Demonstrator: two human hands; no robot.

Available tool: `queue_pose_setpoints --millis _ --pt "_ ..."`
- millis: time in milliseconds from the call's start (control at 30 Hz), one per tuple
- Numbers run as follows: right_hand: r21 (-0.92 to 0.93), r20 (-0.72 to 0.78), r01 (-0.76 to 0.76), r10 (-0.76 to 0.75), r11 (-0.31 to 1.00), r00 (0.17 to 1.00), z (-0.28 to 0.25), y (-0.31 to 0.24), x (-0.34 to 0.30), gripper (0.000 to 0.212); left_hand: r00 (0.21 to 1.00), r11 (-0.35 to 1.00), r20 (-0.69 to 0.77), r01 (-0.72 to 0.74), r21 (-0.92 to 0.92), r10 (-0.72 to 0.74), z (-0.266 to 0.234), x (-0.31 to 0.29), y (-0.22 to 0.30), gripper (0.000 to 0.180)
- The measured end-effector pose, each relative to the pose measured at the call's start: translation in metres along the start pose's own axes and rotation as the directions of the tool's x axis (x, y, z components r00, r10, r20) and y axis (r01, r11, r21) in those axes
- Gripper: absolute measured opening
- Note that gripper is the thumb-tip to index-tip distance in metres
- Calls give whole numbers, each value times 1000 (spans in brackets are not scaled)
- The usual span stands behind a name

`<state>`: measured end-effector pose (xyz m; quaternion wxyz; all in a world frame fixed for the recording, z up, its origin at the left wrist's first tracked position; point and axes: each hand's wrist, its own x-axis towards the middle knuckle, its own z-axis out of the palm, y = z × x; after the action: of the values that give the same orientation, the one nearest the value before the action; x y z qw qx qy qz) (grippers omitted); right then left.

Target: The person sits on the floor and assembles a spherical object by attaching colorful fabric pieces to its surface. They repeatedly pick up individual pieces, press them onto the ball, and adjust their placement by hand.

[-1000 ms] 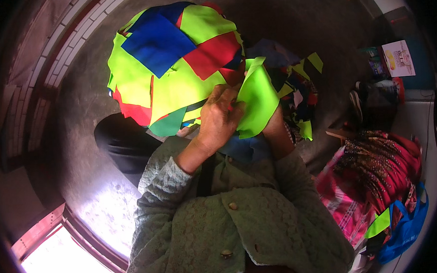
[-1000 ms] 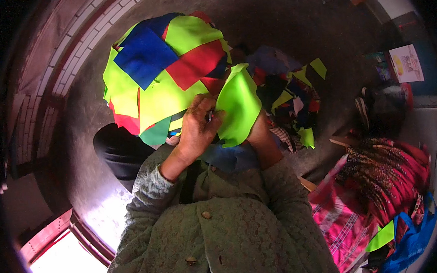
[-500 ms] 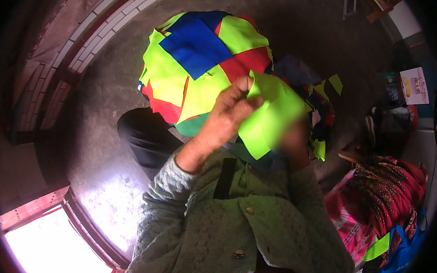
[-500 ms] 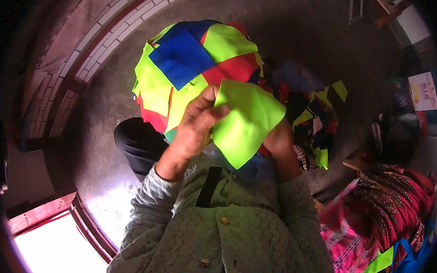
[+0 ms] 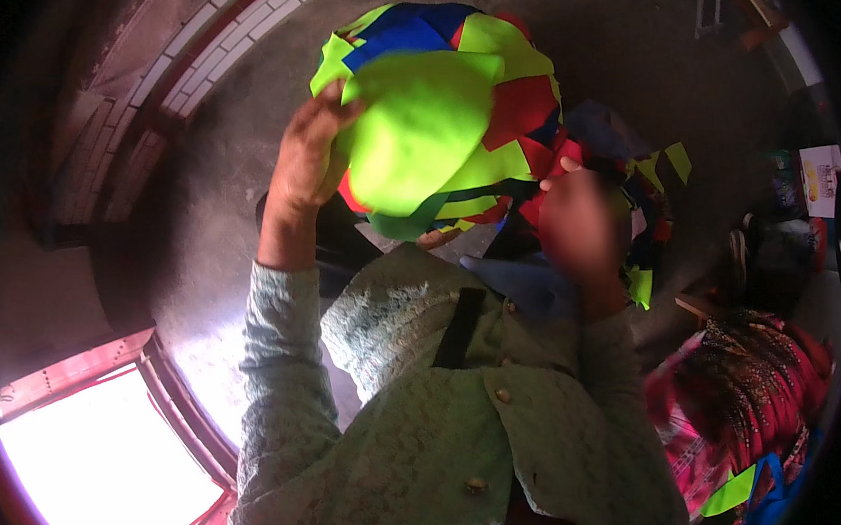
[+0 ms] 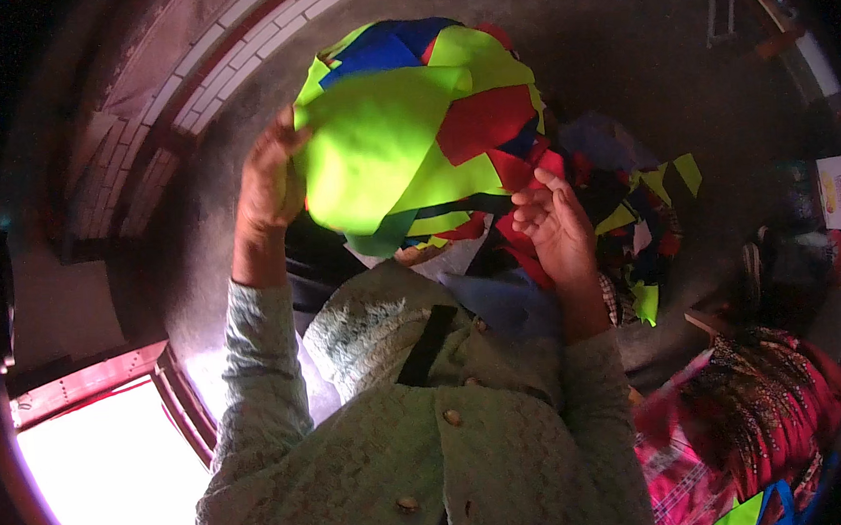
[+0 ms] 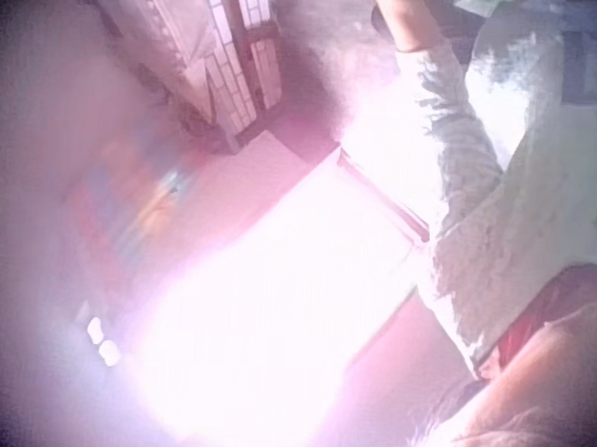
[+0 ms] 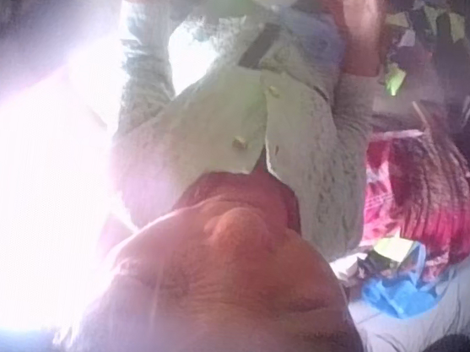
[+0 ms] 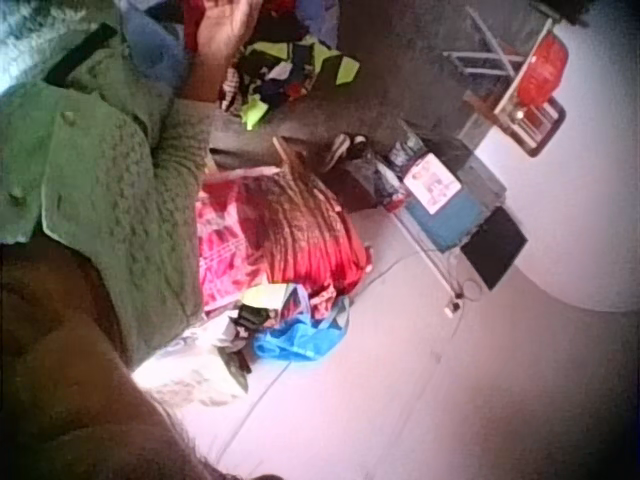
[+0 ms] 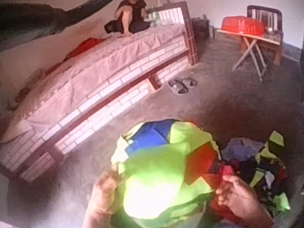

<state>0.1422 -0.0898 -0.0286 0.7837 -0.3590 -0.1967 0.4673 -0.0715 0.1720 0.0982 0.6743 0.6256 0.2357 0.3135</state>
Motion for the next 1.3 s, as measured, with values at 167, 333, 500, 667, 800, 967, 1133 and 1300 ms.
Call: queue_pose_setpoints --millis 167,333,500,667,800,967,1133,1300 --pt "-56 11 4 -4 998 1000 -6 4 3 38 911 931 -191 358 -71 -365 -28 -31 -31 43" --pt "31 -58 -50 52 998 997 -6 6 4 35 979 975 -49 204 91 -200 -20 -28 -32 44" --pt "-751 -118 -34 -84 660 989 20 -10 5 34 969 976 -125 217 21 -213 -30 -33 -39 44" --pt "-192 -123 -19 -5 981 992 -4 5 2 34 960 694 -268 245 677 -77 -28 -36 -29 43" --pt "118 -55 -54 61 992 997 -1 -5 1 33 945 368 -93 -31 929 314 -2 -31 -12 40" --pt "386 56 -24 3 922 998 -14 -11 0 38 829 192 267 -402 895 491 42 -1 -15 42" --pt "458 13 122 -144 880 989 -7 -54 -20 39 824 71 415 -475 877 385 58 23 -70 54" --pt "-48 -233 244 -249 968 940 -22 -81 -44 46 835 19 411 -448 894 365 61 21 -69 54"
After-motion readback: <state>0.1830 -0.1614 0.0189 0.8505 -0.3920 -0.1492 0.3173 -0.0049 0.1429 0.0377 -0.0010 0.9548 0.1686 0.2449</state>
